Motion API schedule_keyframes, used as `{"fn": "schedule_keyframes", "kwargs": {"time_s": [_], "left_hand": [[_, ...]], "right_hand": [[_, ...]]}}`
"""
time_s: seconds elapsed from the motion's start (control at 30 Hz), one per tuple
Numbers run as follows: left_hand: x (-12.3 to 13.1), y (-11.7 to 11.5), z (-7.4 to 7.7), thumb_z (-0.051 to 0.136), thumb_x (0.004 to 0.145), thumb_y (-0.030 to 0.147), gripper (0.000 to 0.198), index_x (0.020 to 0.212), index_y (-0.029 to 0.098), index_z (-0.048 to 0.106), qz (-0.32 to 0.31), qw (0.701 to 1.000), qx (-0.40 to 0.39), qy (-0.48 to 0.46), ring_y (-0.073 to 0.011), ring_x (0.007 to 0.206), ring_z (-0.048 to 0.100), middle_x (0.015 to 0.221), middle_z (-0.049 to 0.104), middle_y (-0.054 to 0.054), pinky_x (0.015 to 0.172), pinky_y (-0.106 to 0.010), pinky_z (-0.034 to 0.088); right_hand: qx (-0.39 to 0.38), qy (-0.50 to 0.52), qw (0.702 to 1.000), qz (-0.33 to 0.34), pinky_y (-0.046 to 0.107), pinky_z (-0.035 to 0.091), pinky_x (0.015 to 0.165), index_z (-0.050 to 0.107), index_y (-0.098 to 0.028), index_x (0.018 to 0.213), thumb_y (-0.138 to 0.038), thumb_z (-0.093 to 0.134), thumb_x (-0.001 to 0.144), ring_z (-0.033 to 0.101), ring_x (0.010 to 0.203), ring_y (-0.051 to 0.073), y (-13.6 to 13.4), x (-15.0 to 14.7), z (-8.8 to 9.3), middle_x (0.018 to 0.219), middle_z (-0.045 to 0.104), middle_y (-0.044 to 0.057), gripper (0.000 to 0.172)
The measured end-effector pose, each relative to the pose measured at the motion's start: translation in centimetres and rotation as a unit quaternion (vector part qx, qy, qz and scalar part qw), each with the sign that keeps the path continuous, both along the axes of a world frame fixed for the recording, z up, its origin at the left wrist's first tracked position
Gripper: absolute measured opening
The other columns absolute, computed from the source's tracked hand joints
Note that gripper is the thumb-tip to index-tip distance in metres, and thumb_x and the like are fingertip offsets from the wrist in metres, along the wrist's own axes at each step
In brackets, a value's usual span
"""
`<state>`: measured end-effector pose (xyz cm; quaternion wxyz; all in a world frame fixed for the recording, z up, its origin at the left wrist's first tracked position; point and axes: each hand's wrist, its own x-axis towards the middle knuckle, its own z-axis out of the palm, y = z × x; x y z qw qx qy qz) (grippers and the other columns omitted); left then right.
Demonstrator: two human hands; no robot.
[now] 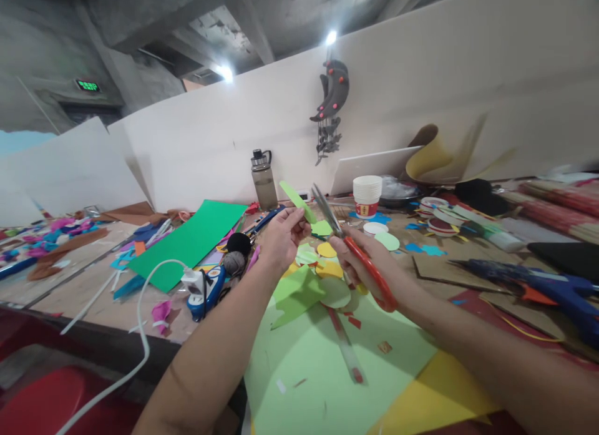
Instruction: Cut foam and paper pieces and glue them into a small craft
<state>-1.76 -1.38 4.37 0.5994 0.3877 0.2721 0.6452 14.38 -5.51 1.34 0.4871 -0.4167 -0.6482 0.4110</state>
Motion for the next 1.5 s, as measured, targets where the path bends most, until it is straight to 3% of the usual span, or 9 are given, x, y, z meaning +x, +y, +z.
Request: {"fn": "schedule_keyframes", "kwargs": {"time_s": [0.07,0.23,0.33,0.47,0.67,1.03,1.5], "left_hand": [[0.3,-0.1,-0.2,0.081,0.065,0.020,0.023,0.070,0.014,0.060,-0.016,1.000,0.005,0.007,-0.0053,0.052,0.055,0.061,0.060,0.002,0.054,-0.017,0.045],[0.9,-0.7,-0.5,0.083,0.064,0.024,0.027,0.073,0.013,0.061,-0.065,0.997,0.011,0.044,-0.0051,0.053,0.053,0.062,0.057,0.003,0.054,-0.017,0.044],[0.9,-0.8,-0.5,0.083,0.063,0.024,0.027,0.073,0.014,0.060,-0.067,0.995,0.004,0.071,-0.0048,0.051,0.051,0.060,0.056,0.004,0.052,-0.018,0.042],[0.0,-0.3,0.0,0.078,0.061,0.023,0.024,0.073,0.015,0.059,-0.032,0.995,-0.016,0.095,-0.0079,0.055,0.056,0.064,0.061,0.002,0.052,-0.019,0.042],[-2.4,0.7,1.2,0.069,0.058,0.023,0.017,0.065,0.016,0.056,-0.013,0.988,-0.050,0.149,-0.0121,0.056,0.060,0.061,0.065,-0.002,0.057,-0.024,0.048],[-2.9,0.9,1.1,0.065,0.055,0.022,0.014,0.064,0.013,0.061,-0.072,0.968,-0.032,0.237,-0.0142,0.056,0.061,0.065,0.068,-0.007,0.054,-0.024,0.045],[-3.1,1.0,0.9,0.068,0.055,0.022,0.017,0.059,0.015,0.053,-0.094,0.967,-0.018,0.234,-0.0149,0.056,0.061,0.060,0.063,-0.004,0.055,-0.025,0.044]], "right_hand": [[-0.009,0.036,0.999,0.011,0.024,0.041,0.040,0.055,-0.023,0.100,-0.058,0.062,0.080,0.046,0.042,0.011,0.1,0.1,0.2,0.057,0.048,-0.007,0.041],[0.036,0.081,0.995,-0.040,0.024,0.043,0.044,0.054,-0.023,0.112,-0.056,0.067,0.077,0.050,0.050,0.012,0.6,0.5,0.6,0.069,0.058,-0.003,0.049],[0.020,0.055,0.998,-0.026,0.025,0.040,0.044,0.054,-0.023,0.107,-0.057,0.064,0.079,0.046,0.047,0.011,1.0,0.9,1.1,0.064,0.055,-0.004,0.045],[0.004,-0.056,0.998,0.036,0.023,0.036,0.043,0.051,-0.024,0.087,-0.056,0.062,0.080,0.043,0.045,0.010,1.4,2.0,2.1,0.058,0.048,-0.006,0.035],[-0.018,-0.184,0.980,0.079,0.022,0.032,0.037,0.043,-0.023,0.073,-0.060,0.058,0.080,0.041,0.039,0.009,1.0,3.5,3.5,0.054,0.044,-0.007,0.040],[-0.092,-0.225,0.958,0.149,0.022,0.037,0.036,0.063,-0.020,0.093,-0.067,0.061,0.075,0.041,0.040,0.010,0.6,4.0,4.6,0.047,0.041,-0.008,0.050],[-0.116,-0.233,0.951,0.167,0.019,0.031,0.034,0.056,-0.021,0.077,-0.067,0.062,0.075,0.040,0.035,0.008,0.6,3.9,5.1,0.042,0.041,-0.008,0.046]]}}
